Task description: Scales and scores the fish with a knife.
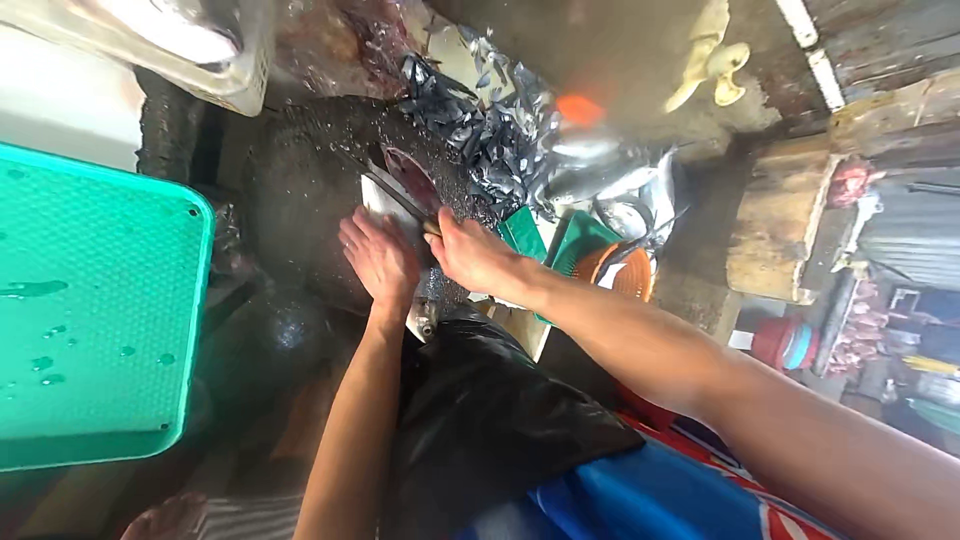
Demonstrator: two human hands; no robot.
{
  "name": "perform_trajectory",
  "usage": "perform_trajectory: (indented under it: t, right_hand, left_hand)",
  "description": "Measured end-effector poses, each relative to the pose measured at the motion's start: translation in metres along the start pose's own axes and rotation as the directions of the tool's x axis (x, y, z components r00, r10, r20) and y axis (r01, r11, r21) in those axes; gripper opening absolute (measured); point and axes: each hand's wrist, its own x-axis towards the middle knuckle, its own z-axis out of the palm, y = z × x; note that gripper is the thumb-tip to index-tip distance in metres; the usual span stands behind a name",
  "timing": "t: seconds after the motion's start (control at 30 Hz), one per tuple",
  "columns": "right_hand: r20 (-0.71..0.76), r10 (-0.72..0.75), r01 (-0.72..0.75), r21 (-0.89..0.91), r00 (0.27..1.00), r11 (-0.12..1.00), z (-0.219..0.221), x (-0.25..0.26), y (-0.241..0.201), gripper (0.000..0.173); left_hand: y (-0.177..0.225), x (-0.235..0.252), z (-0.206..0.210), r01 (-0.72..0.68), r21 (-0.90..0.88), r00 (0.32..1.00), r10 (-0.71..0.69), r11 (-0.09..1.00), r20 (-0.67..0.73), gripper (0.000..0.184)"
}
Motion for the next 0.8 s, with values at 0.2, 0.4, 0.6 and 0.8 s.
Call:
perform_trajectory:
  t: [0.2, 0.4, 0.6, 0.8]
  right_hand:
    - [0.015, 0.104, -0.104, 0.011, 0.995, 0.995, 0.051, -0.010, 0.039, 0.050]
    - [0.057, 0.059, -0.061, 0.032, 0.997, 0.998, 0.046, -0.030, 0.053, 0.047]
    - [-0.053, 0.023, -0.017, 0.109, 0.998, 0.994, 0.091, 0.005, 0.073, 0.053]
    - [-0.074, -0.077, 0.076, -0.011, 0.994, 0.997, 0.043, -0.075, 0.069, 0.048]
  left_hand:
    - [0.001, -0.007, 0.000, -0.036, 0.050, 0.999, 0.036, 0.998, 0.004, 0.056]
    - [0.000, -0.005, 0.002, -0.011, 0.045, 1.000, 0.011, 0.999, -0.001, 0.054]
    - [-0.001, 0.000, 0.004, -0.019, 0.025, 1.000, 0.019, 1.000, -0.020, 0.054]
    - [-0.012, -0.022, 0.000, -0.015, -0.091, 1.000, 0.013, 0.996, -0.021, 0.055]
